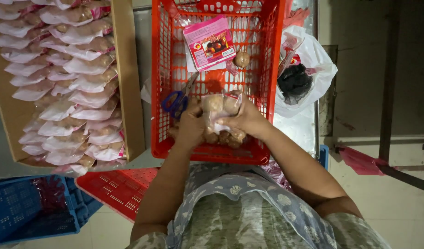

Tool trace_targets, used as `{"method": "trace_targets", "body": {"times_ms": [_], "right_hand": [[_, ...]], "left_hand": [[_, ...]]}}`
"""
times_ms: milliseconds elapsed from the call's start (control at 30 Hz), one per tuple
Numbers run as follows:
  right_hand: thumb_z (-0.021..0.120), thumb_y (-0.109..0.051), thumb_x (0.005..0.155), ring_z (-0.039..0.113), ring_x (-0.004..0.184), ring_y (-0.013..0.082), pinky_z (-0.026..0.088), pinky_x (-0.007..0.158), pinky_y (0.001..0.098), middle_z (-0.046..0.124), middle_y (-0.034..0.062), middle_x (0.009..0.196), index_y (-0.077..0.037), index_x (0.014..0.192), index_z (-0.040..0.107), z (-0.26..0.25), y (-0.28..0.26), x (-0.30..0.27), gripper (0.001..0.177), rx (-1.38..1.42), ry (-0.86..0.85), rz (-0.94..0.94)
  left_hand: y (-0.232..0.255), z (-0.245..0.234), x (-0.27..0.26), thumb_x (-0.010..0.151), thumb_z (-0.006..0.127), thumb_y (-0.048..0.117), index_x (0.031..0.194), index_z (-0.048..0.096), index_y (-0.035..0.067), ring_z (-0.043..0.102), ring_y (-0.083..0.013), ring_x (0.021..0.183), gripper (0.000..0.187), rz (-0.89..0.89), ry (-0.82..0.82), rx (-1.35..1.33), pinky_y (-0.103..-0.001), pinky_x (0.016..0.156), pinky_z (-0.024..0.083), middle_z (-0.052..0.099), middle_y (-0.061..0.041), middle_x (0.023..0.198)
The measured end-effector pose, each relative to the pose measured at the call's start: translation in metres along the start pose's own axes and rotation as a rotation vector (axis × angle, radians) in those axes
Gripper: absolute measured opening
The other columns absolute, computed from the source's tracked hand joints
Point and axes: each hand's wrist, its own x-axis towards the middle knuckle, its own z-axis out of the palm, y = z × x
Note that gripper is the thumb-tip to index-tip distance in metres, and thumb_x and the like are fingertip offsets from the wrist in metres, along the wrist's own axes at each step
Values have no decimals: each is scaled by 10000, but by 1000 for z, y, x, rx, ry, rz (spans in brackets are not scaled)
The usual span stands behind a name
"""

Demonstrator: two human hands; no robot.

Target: The person picks up food items from a red basket and places them into small plastic bags, then places the filled bags into a cardboard box.

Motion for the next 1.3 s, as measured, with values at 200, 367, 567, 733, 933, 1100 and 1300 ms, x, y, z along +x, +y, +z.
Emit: {"method": "trace_targets", "body": {"times_ms": [200, 367, 567, 733, 933, 1100, 1300], "right_hand": [[827, -107, 827, 726, 813, 177, 643, 643, 361, 702, 77, 1039, -66, 1310, 551, 5, 5, 3, 558, 430, -19, 113], [770, -223, 901, 748, 754, 259, 641, 591, 453, 726, 159, 980, -52, 1267, 592, -15, 33, 13, 441, 613, 4, 174], [731, -260, 944, 757, 768, 293, 636, 625, 507, 740, 172, 962, -36, 1185, 640, -34, 65, 29, 341, 656, 33, 185], [714, -271, 959, 760, 763, 328, 636, 565, 548, 742, 185, 961, -42, 1132, 660, -33, 65, 36, 292, 691, 33, 170], [729, -310, 950, 752, 908, 288, 617, 806, 533, 761, 128, 999, -81, 1029, 702, -5, 12, 30, 244, 771, 70, 168], [677, -513, 943, 726, 988, 283, 623, 857, 480, 737, 155, 1143, -59, 1205, 675, 7, -26, 21, 524, 960, -181, 150], [711, -533, 888, 675, 1163, 335, 532, 1031, 572, 687, 165, 1289, -49, 1339, 597, -11, 7, 36, 672, 958, -122, 188]], "left_hand": [[0, -4, 1, 967, 671, 127, 1218, 695, -43, 639, -239, 825, 304, 79, -19, 163, -422, 673, 600, 678, -224, 1022], [65, 2, -3, 929, 692, 71, 1377, 621, 28, 593, -162, 654, 455, 21, -184, 183, -316, 506, 539, 591, -112, 905], [73, -6, 15, 833, 749, 112, 1144, 780, 136, 605, -188, 786, 314, 287, -296, 523, -283, 656, 508, 613, -62, 917], [52, -1, 23, 782, 804, 222, 1011, 777, 161, 626, -301, 1070, 239, 496, -301, 658, -366, 894, 556, 597, -106, 1198], [57, 15, 19, 843, 803, 247, 860, 746, 150, 592, -299, 1138, 113, 601, -236, 712, -366, 987, 531, 520, -67, 1276], [83, 29, 5, 883, 772, 124, 814, 651, 82, 598, -299, 1018, 145, 948, -130, 868, -407, 927, 542, 526, -76, 1110], [54, 22, 0, 837, 753, 139, 785, 672, 142, 669, -251, 722, 96, 685, -50, 757, -356, 692, 553, 616, -38, 703]]}}
